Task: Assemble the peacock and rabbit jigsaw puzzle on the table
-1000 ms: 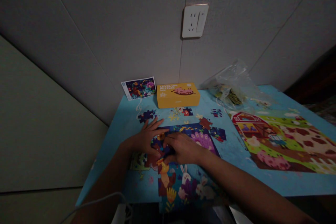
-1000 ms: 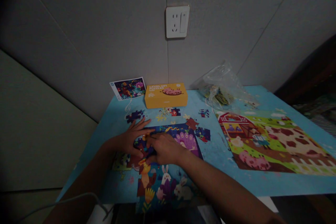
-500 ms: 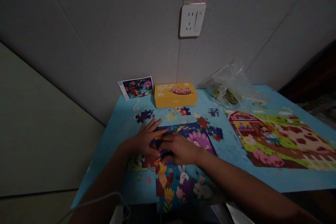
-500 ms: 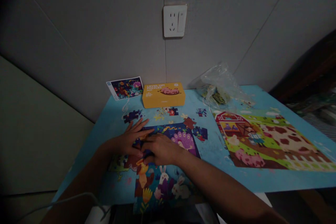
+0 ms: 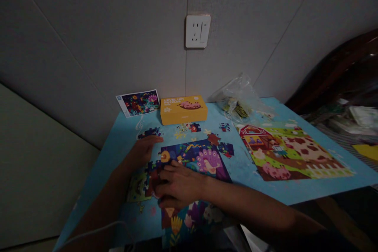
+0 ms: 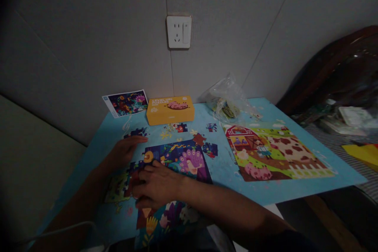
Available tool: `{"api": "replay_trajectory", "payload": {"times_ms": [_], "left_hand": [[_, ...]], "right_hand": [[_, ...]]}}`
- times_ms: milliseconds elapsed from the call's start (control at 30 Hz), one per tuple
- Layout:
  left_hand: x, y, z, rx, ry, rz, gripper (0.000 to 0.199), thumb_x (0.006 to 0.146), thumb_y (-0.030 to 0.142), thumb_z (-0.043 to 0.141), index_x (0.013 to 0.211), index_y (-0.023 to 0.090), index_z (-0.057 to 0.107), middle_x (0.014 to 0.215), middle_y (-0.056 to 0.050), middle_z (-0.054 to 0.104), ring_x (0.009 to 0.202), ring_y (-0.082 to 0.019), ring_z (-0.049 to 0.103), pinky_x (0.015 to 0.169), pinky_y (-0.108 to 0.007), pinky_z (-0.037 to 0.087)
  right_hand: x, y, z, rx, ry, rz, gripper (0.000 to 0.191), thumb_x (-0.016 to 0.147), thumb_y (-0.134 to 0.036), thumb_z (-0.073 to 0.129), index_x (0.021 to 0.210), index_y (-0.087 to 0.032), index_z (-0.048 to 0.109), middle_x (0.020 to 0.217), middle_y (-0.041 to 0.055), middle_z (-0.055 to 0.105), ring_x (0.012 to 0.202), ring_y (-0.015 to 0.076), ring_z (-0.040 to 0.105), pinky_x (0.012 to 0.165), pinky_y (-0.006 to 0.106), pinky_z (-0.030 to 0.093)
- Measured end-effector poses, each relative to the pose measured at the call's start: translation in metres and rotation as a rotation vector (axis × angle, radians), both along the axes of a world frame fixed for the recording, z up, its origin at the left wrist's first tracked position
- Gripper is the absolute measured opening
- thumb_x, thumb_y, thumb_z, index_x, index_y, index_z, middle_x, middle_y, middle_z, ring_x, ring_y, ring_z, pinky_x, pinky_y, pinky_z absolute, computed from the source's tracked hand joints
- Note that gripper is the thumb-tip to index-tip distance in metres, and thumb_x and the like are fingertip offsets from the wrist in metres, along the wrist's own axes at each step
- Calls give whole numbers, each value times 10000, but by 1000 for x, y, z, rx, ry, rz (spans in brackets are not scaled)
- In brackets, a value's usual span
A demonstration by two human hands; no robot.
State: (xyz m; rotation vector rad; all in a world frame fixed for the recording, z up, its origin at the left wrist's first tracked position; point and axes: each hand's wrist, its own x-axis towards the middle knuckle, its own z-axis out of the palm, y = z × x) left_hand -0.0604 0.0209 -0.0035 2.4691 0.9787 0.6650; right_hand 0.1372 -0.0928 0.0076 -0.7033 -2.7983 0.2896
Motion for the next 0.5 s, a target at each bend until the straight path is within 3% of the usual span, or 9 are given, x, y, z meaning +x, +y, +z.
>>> {"api": "replay_trajectory", "payload": {"times_ms": [133,267,500], "left_hand": [[-3,5,2,135,-38,264,410,786,112,374,1028,176,699,1089,-77,702,1057,-218,628,1005,-395,482],[-10,13,0,169,61,489,449,716,69,396,1031,161,703,1077,-87,688,1043,-247,617,1001,-403,472],[-18,22,-11,166,149,561,500,647,21,418,1028,138,720,1049,-113,680,1008,-263,625,979,-411,468]], "right_hand": [[-1,0,-3,28,8,-42,334,922,-528,493,1092,-282,640,1020,43,622,925,213,517,854,382,345],[4,3,-2,47,-13,-59,340,939,-519,459,1087,-274,642,1011,54,613,917,216,518,828,386,348],[14,10,1,57,-36,-81,304,926,-509,489,1004,-255,637,939,43,578,899,206,498,823,363,332]]}}
